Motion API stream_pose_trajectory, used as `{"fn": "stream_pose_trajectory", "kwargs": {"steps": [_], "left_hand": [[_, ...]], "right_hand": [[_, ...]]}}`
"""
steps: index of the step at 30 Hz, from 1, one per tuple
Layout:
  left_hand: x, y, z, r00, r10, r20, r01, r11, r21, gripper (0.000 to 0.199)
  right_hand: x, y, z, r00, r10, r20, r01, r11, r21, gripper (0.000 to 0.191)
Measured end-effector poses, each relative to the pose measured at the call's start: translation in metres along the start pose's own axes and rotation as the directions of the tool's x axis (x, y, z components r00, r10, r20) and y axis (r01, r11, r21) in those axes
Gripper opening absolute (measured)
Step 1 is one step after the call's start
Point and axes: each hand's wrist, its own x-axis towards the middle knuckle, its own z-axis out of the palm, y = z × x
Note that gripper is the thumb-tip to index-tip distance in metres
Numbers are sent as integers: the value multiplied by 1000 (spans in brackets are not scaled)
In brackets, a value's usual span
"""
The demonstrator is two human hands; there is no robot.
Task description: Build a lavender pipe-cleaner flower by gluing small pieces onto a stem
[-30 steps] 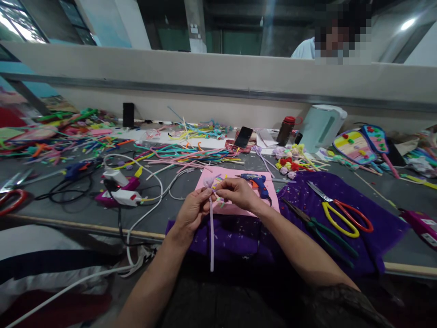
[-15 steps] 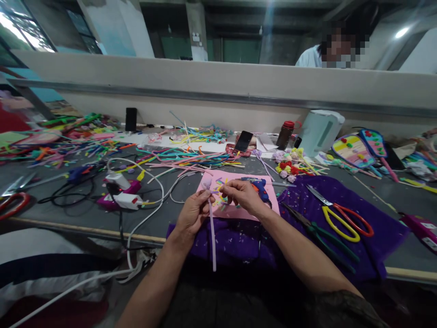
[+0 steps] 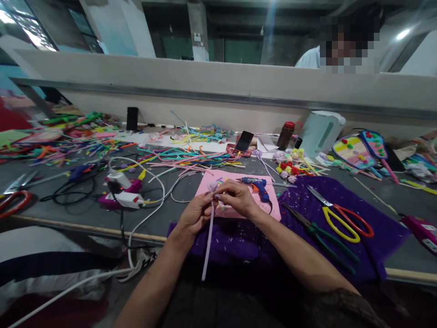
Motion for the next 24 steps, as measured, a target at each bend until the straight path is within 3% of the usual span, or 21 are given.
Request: {"fn": "stream_pose_trajectory", "kwargs": {"steps": [5, 8, 11, 14, 21, 24], "left_hand": [[1, 1, -1, 999, -46, 19, 47, 998, -42, 21], [2, 3, -3, 997, -78, 16, 79, 992, -103, 20], [2, 4, -4, 995, -104, -1, 103, 988, -112, 23], [3, 2, -4, 995, -102, -15, 100, 990, -97, 24], [1, 0, -3, 996, -85, -1, 85, 996, 21, 24], [0, 1, -2, 998, -66, -15, 67, 996, 56, 23]], "right_hand": [[-5, -3, 1, 993, 45, -105, -53, 996, -77, 7], [-6, -3, -6, 991, 8, -134, -39, 972, -232, 6], [-4, -4, -11, 987, -137, -87, 88, 903, -420, 4], [-2, -3, -11, 976, -217, -23, 180, 859, -479, 6], [-3, 5, -5, 958, -279, 67, 260, 742, -618, 10], [-3, 2, -5, 966, -249, 69, 241, 772, -589, 11]]}}
